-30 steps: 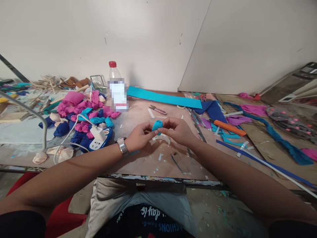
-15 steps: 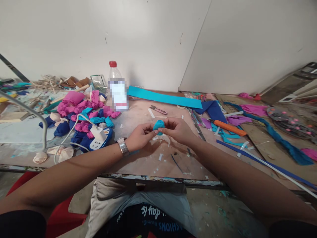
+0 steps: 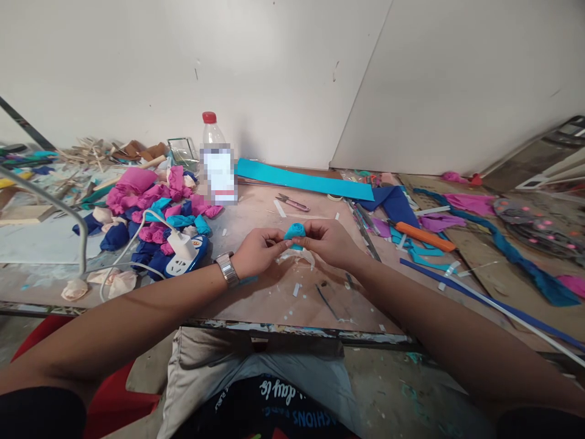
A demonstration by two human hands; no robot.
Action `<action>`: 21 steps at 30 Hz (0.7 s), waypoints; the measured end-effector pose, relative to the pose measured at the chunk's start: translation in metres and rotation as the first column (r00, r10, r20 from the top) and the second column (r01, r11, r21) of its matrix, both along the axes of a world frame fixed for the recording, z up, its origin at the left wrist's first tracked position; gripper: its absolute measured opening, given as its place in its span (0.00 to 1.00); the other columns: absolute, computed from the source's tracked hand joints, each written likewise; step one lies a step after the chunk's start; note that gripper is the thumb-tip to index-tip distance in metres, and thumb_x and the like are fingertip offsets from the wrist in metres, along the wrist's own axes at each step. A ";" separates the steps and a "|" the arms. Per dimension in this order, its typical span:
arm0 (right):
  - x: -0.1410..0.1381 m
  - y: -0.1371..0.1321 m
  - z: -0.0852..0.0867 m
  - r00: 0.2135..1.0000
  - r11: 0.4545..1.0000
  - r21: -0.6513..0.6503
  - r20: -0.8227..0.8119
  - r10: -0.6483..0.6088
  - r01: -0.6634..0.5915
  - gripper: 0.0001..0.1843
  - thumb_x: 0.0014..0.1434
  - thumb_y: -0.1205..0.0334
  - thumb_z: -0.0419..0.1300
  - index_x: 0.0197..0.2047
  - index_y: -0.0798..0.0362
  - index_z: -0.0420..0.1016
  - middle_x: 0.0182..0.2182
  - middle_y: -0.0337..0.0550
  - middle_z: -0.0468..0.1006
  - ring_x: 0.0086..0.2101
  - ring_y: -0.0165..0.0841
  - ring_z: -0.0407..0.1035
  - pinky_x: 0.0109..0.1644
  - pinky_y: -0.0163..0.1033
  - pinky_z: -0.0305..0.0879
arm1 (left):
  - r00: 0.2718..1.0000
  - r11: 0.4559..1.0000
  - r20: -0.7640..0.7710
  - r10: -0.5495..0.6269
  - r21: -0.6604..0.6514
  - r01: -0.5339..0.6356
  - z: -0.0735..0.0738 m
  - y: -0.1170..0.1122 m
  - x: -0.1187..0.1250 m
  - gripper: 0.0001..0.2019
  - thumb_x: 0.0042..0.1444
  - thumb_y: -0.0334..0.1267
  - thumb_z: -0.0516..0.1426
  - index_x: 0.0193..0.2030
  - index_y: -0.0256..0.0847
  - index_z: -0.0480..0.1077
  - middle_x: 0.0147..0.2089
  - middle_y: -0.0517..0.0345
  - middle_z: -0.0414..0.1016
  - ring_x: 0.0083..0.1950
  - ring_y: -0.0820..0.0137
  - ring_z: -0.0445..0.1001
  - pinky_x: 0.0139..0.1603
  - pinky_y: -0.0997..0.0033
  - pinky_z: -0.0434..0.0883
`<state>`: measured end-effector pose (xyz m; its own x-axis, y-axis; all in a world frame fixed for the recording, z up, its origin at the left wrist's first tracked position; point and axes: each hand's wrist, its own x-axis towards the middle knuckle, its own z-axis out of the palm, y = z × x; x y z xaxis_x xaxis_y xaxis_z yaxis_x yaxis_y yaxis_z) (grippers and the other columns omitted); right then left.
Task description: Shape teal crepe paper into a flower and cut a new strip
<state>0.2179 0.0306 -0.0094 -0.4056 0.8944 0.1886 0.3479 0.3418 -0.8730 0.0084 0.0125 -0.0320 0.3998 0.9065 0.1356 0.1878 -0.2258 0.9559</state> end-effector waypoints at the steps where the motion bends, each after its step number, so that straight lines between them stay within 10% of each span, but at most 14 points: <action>1: 0.000 0.000 0.000 1.000 1.000 -0.008 -0.019 0.011 -0.011 0.24 0.53 0.38 0.70 0.33 0.54 0.82 0.29 0.42 0.81 0.32 0.35 0.72 0.37 0.39 0.69 | 1.000 1.000 -0.001 0.009 0.012 -0.009 0.000 0.000 0.000 0.20 0.60 0.53 0.60 0.35 0.35 0.77 0.25 0.62 0.66 0.27 0.76 0.58 0.28 0.74 0.54; 21: 0.000 0.001 0.001 1.000 0.999 -0.045 -0.016 0.025 -0.025 0.20 0.54 0.43 0.70 0.29 0.54 0.81 0.24 0.40 0.79 0.24 0.30 0.69 0.28 0.35 0.63 | 0.990 0.999 -0.136 0.024 0.049 -0.017 0.001 0.001 -0.002 0.24 0.63 0.55 0.56 0.32 0.34 0.78 0.24 0.60 0.70 0.27 0.74 0.61 0.30 0.72 0.56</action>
<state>0.2183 0.0318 -0.0086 -0.4253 0.8917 0.1549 0.3260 0.3106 -0.8929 0.0063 0.0137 -0.0311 0.3990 0.9085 0.1246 0.3207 -0.2655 0.9092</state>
